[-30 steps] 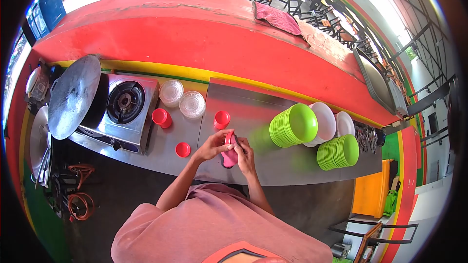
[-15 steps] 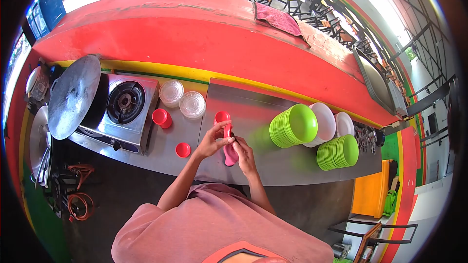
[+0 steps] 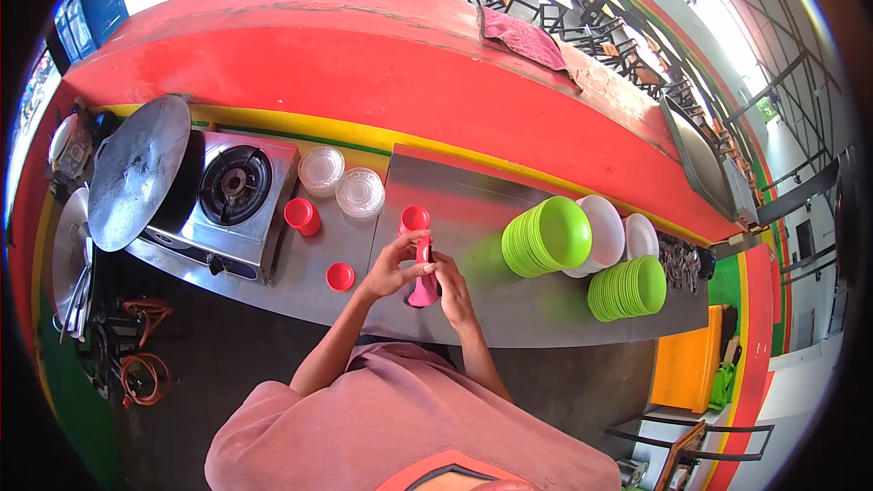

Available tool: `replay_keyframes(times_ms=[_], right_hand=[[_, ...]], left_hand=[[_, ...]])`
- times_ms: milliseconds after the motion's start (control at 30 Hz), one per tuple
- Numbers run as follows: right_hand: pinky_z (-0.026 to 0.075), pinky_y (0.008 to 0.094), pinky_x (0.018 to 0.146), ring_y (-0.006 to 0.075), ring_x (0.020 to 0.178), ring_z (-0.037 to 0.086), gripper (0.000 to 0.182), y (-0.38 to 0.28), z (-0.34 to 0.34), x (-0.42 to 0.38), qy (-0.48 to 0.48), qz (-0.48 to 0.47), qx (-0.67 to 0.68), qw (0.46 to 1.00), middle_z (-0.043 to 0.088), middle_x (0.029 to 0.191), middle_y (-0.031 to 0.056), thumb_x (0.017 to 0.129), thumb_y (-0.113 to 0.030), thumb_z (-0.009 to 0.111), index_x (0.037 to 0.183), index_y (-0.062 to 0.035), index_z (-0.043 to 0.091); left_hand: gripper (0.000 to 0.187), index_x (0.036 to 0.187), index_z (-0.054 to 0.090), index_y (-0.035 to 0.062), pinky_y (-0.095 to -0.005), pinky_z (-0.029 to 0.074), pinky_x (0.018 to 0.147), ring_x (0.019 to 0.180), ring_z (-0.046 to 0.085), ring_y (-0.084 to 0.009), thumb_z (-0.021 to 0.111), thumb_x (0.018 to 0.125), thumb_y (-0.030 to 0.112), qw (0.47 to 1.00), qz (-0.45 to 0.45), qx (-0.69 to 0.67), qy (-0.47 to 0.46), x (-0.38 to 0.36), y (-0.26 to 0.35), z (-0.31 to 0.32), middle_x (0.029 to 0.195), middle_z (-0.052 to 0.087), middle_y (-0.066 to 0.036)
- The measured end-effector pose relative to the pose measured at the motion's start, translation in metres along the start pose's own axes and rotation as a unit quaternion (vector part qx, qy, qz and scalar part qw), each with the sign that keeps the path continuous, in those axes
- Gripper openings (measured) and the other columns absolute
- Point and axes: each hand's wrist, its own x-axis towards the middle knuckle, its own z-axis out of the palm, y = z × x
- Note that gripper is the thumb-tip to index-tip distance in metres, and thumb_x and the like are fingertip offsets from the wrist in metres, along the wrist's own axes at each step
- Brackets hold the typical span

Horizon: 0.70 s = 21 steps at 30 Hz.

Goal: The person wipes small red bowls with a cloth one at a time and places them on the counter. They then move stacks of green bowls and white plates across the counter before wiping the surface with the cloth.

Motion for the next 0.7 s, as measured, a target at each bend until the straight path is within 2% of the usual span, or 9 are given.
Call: replay_keyframes(times_ms=[200,333,500,533,600,700], right_hand=[[0.036,0.035,0.108,0.0191,0.123,0.052,0.045,-0.012,0.0,-0.004,-0.011,0.07,0.116,0.991,0.059,0.127,0.0099,0.106,-0.031,0.037,0.131,0.0032,0.054],[0.037,0.0356,0.108,0.0187,0.124,0.051,0.049,-0.021,0.002,-0.003,-0.001,0.073,0.184,0.98,0.057,0.129,0.0116,0.106,-0.032,0.037,0.134,0.0052,0.051],[0.035,0.0351,0.109,0.0195,0.126,0.05,0.048,-0.027,0.004,0.0,0.02,0.011,0.084,0.996,0.053,0.135,0.0106,0.106,-0.032,0.039,0.134,0.0046,0.051],[0.035,0.0349,0.109,0.0197,0.126,0.049,0.047,-0.028,0.004,0.0,0.022,-0.001,0.062,0.998,0.052,0.135,0.0104,0.106,-0.032,0.039,0.133,0.0046,0.052],[0.036,0.0326,0.106,0.017,0.122,0.05,0.045,-0.025,0.0,-0.001,0.007,-0.005,0.04,0.999,0.054,0.131,0.0082,0.105,-0.032,0.042,0.13,0.0039,0.055],[0.036,0.0326,0.106,0.0175,0.121,0.051,0.043,-0.023,-0.008,-0.003,-0.02,0.024,0.016,0.999,0.054,0.131,0.0086,0.105,-0.03,0.043,0.128,0.0047,0.057]], left_hand=[[0.066,0.141,0.046,0.0097,-0.0353,0.047,0.098,0.111,0.058,-0.0163,0.078,0.084,0.02,1.0,0.004,-0.001,0.022,-0.001,-0.003,-0.003,0.128,0.057,-0.008],[0.067,0.14,0.047,0.0065,-0.032,0.049,0.093,0.099,0.062,-0.0136,0.08,0.083,0.019,1.0,0.002,0.006,0.013,-0.003,0.0,0.003,0.118,0.061,-0.006],[0.068,0.139,0.048,0.0057,-0.0329,0.049,0.093,0.098,0.063,-0.014,0.081,0.082,0.02,0.999,0.019,0.038,-0.023,-0.002,0.009,0.007,0.115,0.063,-0.006],[0.067,0.139,0.048,0.0059,-0.0336,0.048,0.095,0.103,0.061,-0.015,0.08,0.082,0.019,0.999,0.017,0.033,-0.026,-0.001,0.011,0.006,0.119,0.061,-0.006],[0.066,0.139,0.048,0.0065,-0.0351,0.047,0.099,0.113,0.058,-0.0171,0.08,0.083,0.018,0.999,0.01,0.023,-0.032,0.0,0.013,0.005,0.128,0.057,-0.008],[0.067,0.14,0.047,0.0081,-0.0349,0.047,0.099,0.112,0.058,-0.0172,0.08,0.082,0.017,1.0,0.025,0.012,-0.008,0.001,0.013,0.005,0.129,0.057,-0.009]])
